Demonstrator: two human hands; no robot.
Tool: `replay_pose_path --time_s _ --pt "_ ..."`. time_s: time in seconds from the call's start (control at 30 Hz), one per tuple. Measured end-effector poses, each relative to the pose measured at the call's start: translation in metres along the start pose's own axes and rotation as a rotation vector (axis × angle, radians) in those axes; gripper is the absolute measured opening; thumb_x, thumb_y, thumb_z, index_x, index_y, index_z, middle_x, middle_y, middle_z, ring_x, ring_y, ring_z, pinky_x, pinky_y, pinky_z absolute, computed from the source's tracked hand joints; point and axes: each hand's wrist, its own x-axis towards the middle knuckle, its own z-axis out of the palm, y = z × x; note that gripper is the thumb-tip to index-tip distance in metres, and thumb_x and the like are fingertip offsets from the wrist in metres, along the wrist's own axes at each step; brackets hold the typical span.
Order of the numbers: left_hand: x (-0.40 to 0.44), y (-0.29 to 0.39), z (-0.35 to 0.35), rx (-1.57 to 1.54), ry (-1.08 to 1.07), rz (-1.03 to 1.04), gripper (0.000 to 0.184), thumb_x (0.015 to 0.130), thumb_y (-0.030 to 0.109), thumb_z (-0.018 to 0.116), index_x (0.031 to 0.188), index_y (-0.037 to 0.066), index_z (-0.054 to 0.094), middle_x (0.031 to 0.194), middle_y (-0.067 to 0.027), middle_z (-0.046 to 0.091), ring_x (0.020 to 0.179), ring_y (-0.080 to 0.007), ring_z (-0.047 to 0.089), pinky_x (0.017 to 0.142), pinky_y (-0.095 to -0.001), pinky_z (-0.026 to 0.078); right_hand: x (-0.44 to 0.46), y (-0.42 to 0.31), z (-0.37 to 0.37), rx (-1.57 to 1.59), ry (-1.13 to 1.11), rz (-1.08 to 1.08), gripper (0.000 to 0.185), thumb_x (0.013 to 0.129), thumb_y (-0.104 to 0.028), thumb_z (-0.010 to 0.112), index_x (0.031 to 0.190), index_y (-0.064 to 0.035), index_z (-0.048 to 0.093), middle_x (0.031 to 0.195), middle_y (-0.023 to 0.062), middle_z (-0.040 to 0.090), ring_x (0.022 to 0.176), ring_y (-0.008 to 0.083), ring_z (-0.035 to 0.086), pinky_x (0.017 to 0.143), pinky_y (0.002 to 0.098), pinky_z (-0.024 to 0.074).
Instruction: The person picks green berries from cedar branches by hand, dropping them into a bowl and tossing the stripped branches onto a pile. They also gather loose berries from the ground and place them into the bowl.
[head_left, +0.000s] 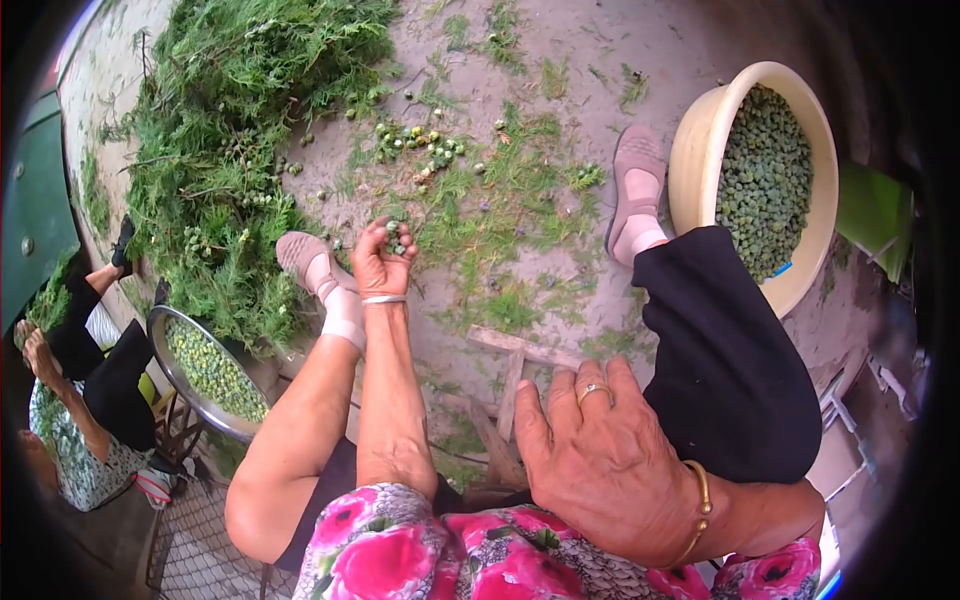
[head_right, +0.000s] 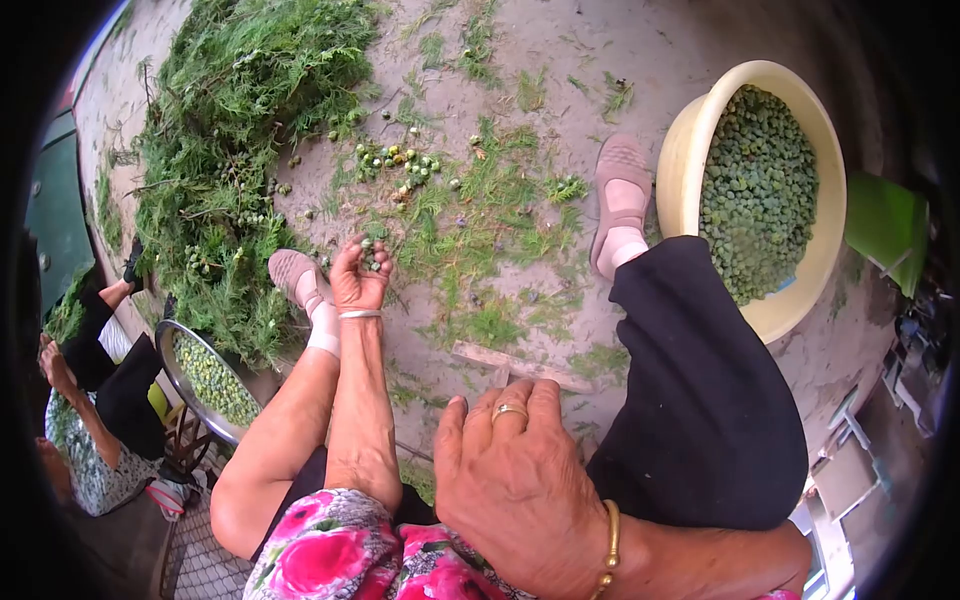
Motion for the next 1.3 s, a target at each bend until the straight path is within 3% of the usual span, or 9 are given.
replay_pose_path --time_s 0.13,0.27,0.37,0.53,0.63,0.83,0.93,1.07,1.3 --pt "0.013 -0.001 0.02 -0.275 0.063 0.011 0.018 0.085 0.007 0.061 0.099 -0.003 0.06 0.08 -0.0162 0.063 0.064 -0.0248 0.061 0.051 -0.0321 0.051 0.002 -0.002 0.0 0.007 -0.027 -0.001 0.04 0.077 -0.012 0.054 0.11 0.0095 0.058 0.095 0.0278 0.06 0.09 0.0388 0.059 0.083 0.0509 0.0444" --pt "0.047 -0.002 0.047 0.778 0.102 0.229 0.025 0.077 0.014 0.072 0.098 0.003 0.066 0.079 -0.0148 0.066 0.071 -0.0279 0.064 0.062 -0.0355 0.053 0.005 0.0 -0.004 0.017 -0.04 0.008 0.04 0.077 -0.013 0.054 0.11 0.0093 0.058 0.095 0.0278 0.06 0.091 0.0387 0.059 0.084 0.0514 0.0443" --pt "0.063 -0.013 0.05 1.591 -0.012 0.785 0.026 0.07 0.015 0.073 0.096 0.013 0.068 0.078 -0.018 0.066 0.069 -0.0369 0.063 0.067 -0.0424 0.051 0.005 0.002 -0.002 0.008 -0.021 0.022 0.039 0.078 -0.013 0.053 0.11 0.0093 0.058 0.096 0.0277 0.061 0.091 0.0388 0.059 0.085 0.0517 0.0447" --pt "0.069 -0.008 0.044 1.401 -0.022 0.825 0.02 0.074 0.011 0.07 0.093 0.005 0.065 0.075 -0.0173 0.066 0.064 -0.0323 0.064 0.059 -0.0394 0.052 0.005 0.003 -0.004 0.023 -0.009 0.032 0.039 0.078 -0.013 0.053 0.109 0.0092 0.059 0.096 0.0278 0.061 0.09 0.0389 0.06 0.084 0.0518 0.0454" --pt "0.023 0.023 0.047 0.423 -0.085 0.193 0.019 0.081 0.002 0.065 0.095 -0.008 0.057 0.072 -0.011 0.061 0.059 -0.0172 0.06 0.043 -0.0258 0.046 0.004 0.001 -0.003 0.026 -0.001 0.031 0.039 0.077 -0.013 0.054 0.109 0.009 0.059 0.095 0.0277 0.061 0.091 0.0386 0.06 0.085 0.0517 0.0451" --pt "-0.026 0.037 0.086 0.096 -0.032 0.187 0.026 0.081 0.002 0.064 0.106 -0.001 0.055 0.079 -0.0098 0.061 0.062 -0.0189 0.059 0.047 -0.0265 0.046 -0.001 -0.004 0.001 -0.039 0.049 -0.035 0.04 0.075 -0.012 0.056 0.108 0.0103 0.058 0.088 0.0253 0.061 0.086 0.0356 0.06 0.079 0.0472 0.0452" --pt "-0.094 0.033 0.206 0.544 -0.408 0.293 0.028 0.077 0.004 0.065 0.104 -0.002 0.062 0.084 -0.0077 0.063 0.069 -0.0108 0.061 0.055 -0.0229 0.05 -0.014 -0.006 0.011 0.013 -0.151 -0.013 0.041 0.077 -0.015 0.056 0.109 0.0101 0.059 0.092 0.0278 0.064 0.091 0.0391 0.061 0.087 0.0541 0.0408" --pt "-0.153 -0.025 0.309 0.615 -1.152 0.475 0.08 0.065 0.02 0.077 0.133 -0.003 0.043 0.119 -0.0216 0.057 0.106 -0.0292 0.056 0.096 -0.0349 0.043 -0.023 -0.005 0.017 0.01 -0.167 0.002 0.037 0.072 -0.01 0.057 0.101 0.0133 0.059 0.082 0.0228 0.061 0.083 0.0337 0.059 0.081 0.0477 0.0427" --pt "-0.068 -0.043 0.235 0.806 -0.26 0.747 0.022 0.075 0.004 0.067 0.095 -0.004 0.063 0.079 -0.0111 0.064 0.066 -0.0133 0.06 0.057 -0.0261 0.051 -0.031 0.004 0.012 0.019 -0.09 0.036 0.044 0.076 -0.015 0.057 0.112 0.0103 0.058 0.095 0.0295 0.063 0.091 0.0429 0.06 0.09 0.0593 0.0373"
